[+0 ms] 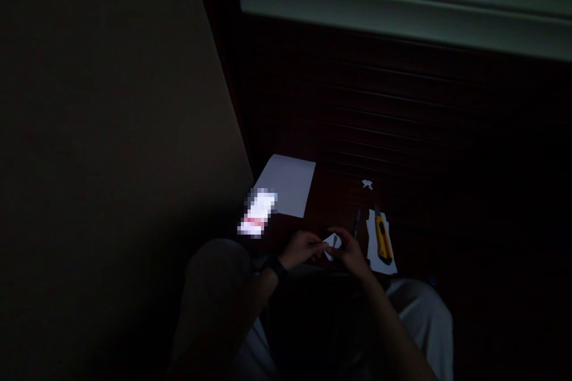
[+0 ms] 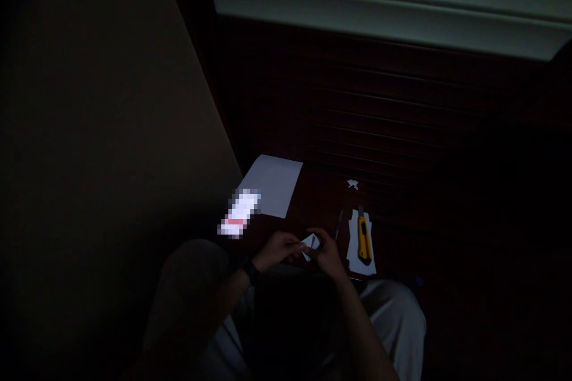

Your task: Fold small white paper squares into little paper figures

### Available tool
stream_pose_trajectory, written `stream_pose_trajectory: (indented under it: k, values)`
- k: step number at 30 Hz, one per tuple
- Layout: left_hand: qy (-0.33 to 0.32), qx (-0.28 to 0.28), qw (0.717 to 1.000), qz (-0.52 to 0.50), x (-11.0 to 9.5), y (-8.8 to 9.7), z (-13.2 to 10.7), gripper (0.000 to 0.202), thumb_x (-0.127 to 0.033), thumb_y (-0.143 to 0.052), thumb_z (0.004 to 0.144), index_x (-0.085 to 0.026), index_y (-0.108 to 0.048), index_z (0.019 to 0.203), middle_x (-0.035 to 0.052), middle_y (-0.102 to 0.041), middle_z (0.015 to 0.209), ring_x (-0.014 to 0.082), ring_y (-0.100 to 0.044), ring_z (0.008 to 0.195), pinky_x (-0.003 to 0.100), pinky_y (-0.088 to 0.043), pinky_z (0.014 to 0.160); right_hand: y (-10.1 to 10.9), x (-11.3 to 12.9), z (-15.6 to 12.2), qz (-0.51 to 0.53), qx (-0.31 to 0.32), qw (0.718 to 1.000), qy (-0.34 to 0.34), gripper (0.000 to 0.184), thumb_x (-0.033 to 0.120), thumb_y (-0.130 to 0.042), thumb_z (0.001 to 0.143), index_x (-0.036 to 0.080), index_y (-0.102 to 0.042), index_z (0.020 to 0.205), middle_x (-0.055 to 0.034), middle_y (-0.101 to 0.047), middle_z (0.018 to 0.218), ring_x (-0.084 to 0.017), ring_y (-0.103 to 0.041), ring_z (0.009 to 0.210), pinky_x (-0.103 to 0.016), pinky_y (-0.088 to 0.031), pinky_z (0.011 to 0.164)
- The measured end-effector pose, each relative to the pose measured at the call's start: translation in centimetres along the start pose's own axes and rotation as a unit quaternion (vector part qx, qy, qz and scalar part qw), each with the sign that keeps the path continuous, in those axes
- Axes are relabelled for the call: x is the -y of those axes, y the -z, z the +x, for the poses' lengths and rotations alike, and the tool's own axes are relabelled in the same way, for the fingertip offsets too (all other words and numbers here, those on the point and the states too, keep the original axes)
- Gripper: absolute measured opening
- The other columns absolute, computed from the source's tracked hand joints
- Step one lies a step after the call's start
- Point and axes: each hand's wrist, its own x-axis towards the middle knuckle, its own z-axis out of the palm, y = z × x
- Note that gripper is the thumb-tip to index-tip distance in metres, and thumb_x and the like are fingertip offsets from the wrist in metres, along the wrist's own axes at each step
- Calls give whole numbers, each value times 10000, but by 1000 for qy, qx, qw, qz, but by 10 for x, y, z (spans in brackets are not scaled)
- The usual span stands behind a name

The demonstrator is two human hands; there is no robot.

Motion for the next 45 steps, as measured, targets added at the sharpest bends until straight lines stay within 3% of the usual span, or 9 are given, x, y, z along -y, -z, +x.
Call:
stream_pose_trajectory:
  k: [4, 7, 13, 18, 24, 32, 39, 45]
  values:
    - [2, 80, 996, 40, -7, 7, -2, 436, -530, -580, 704, -106, -673, 741, 67, -662, 618, 116, -577, 490, 200, -408, 461, 3, 6, -1, -17, 34, 999, 18, 433, 292, -672, 648, 231, -574, 1066, -27, -619, 960, -197, -576, 854, -305, -463, 740]
    - [-4, 116, 992, 42, -8, 11, -3, 442, -533, -555, 725, -107, -668, 753, 77, -675, 661, 111, -577, 509, 201, -403, 481, 5, 9, 0, -10, 64, 998, 7, 474, 291, -681, 641, 228, -566, 1096, -34, -623, 954, -199, -583, 836, -310, -470, 725]
    - [-10, -11, 1000, 4, -3, 9, -5, 456, -540, -536, 739, -99, -646, 704, 64, -641, 596, 87, -512, 448, 179, -304, 404, 3, 5, 0, 30, 7, 999, 14, 657, 263, -752, 579, 254, -503, 1187, -47, -568, 1145, -234, -523, 1038, -341, -426, 856]
    - [-12, -36, 999, -3, -1, 2, -4, 478, -543, -478, 782, -93, -631, 737, 58, -629, 603, 73, -487, 438, 174, -307, 398, 0, -4, 1, 83, -10, 996, -38, 601, 291, -713, 650, 244, -479, 1202, 11, -622, 763, -173, -586, 682, -299, -466, 647]
    - [-21, -30, 999, 9, 6, -7, -4, 463, -534, -465, 792, -101, -623, 752, 73, -650, 668, 109, -558, 514, 187, -355, 422, -2, -8, 2, 20, -30, 999, 4, 477, 280, -694, 657, 218, -540, 1104, -33, -625, 971, -218, -580, 890, -346, -450, 796]
    - [-25, -7, 999, 30, 5, -8, -7, 391, -469, -512, 785, -106, -624, 695, 38, -619, 581, 109, -551, 514, 193, -367, 467, -1, -10, 1, -19, -65, 996, 63, 491, 245, -633, 703, 212, -502, 1175, -69, -561, 1171, -235, -532, 1039, -382, -400, 907]
    - [-4, 35, 999, 13, 3, -3, -5, 412, -490, -528, 764, -92, -633, 777, 97, -676, 745, 122, -581, 546, 194, -381, 439, -3, -11, 1, -5, -76, 995, 61, 500, 209, -631, 689, 218, -500, 1171, -65, -557, 1172, -234, -521, 1066, -388, -385, 931]
    - [-4, 50, 999, 0, 2, -2, -6, 431, -500, -524, 767, -86, -640, 801, 110, -681, 775, 119, -588, 563, 192, -383, 450, -4, -13, 2, 15, -76, 995, 55, 461, 217, -636, 688, 214, -516, 1133, -64, -580, 1122, -235, -535, 1032, -386, -398, 904]
